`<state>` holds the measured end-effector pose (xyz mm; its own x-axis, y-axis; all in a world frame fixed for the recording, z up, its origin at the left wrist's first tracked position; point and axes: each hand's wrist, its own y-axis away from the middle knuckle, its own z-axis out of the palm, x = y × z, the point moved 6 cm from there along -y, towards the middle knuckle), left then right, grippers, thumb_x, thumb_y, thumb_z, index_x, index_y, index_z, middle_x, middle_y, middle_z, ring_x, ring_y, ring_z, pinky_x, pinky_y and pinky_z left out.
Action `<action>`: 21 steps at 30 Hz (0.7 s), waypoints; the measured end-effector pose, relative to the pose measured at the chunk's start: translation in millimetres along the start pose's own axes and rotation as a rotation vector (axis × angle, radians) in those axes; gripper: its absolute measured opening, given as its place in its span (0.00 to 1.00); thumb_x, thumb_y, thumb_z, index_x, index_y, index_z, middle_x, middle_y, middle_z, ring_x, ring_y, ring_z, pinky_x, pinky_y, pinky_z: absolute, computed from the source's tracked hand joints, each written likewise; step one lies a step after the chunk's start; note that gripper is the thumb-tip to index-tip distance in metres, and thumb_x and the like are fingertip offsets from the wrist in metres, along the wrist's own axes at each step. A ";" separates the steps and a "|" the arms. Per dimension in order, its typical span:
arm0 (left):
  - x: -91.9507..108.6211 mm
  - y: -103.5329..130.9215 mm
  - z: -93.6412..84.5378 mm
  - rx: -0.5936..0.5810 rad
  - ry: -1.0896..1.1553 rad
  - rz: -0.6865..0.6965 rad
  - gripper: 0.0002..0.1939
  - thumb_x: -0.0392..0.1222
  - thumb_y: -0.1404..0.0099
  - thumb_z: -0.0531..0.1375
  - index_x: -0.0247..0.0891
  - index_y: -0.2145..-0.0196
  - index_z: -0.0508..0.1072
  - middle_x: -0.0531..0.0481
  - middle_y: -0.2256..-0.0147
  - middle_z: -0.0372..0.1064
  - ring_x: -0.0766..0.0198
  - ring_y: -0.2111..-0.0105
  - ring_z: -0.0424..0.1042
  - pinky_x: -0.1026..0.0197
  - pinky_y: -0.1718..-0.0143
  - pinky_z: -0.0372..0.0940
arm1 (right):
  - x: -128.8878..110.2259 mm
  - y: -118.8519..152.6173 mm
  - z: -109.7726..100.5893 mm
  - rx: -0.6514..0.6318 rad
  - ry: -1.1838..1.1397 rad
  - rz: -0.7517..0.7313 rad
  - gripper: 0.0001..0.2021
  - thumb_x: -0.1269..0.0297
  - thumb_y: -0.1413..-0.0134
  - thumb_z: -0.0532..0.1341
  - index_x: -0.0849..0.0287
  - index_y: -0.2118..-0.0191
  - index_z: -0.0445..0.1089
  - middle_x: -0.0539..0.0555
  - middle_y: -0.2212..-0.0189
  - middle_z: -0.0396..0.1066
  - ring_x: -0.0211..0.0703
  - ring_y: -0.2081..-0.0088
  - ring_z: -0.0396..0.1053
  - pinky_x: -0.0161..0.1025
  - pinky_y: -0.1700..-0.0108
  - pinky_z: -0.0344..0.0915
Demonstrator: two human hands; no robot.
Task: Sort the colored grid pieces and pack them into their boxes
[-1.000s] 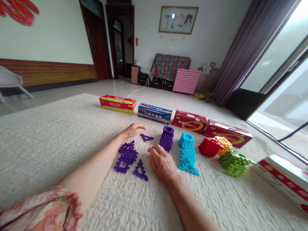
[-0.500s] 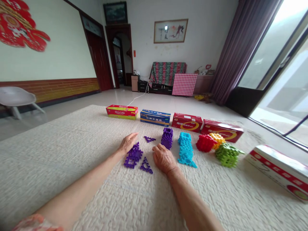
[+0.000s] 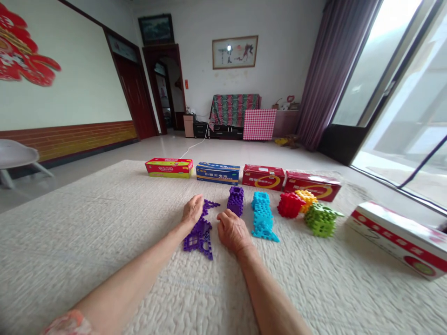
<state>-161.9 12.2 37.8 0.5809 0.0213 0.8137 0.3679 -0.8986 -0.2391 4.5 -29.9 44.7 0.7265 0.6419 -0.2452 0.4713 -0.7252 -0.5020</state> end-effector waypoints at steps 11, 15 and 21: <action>-22.5 -30.0 -9.7 -0.001 -0.136 0.143 0.16 0.38 0.37 0.52 0.39 0.54 0.74 0.47 0.54 0.74 0.61 0.53 0.71 0.61 0.49 0.63 | 2.7 0.2 -2.3 0.051 -0.138 -0.033 0.09 0.74 0.48 0.53 0.58 0.64 0.69 0.52 0.69 0.68 0.39 0.68 0.68 0.34 0.65 0.62; -23.1 -28.5 -8.0 -0.014 -0.205 0.184 0.17 0.33 0.39 0.52 0.38 0.56 0.75 0.47 0.55 0.74 0.61 0.53 0.71 0.62 0.49 0.63 | -17.1 1.1 -12.1 0.051 -0.283 -0.131 0.09 0.71 0.46 0.53 0.57 0.61 0.68 0.53 0.66 0.68 0.40 0.64 0.68 0.35 0.61 0.64; -24.7 -32.9 -6.9 -0.019 -0.179 0.178 0.17 0.33 0.39 0.52 0.38 0.56 0.75 0.47 0.55 0.74 0.61 0.53 0.71 0.62 0.49 0.63 | -68.8 4.9 -15.0 -0.108 -0.348 -0.352 0.16 0.64 0.51 0.60 0.58 0.54 0.66 0.57 0.56 0.67 0.46 0.55 0.65 0.43 0.50 0.63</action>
<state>-193.3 38.2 29.2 0.7555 -0.0625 0.6521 0.2350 -0.9033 -0.3589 -35.6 -81.4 71.6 0.3135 0.8838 -0.3474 0.7200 -0.4597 -0.5198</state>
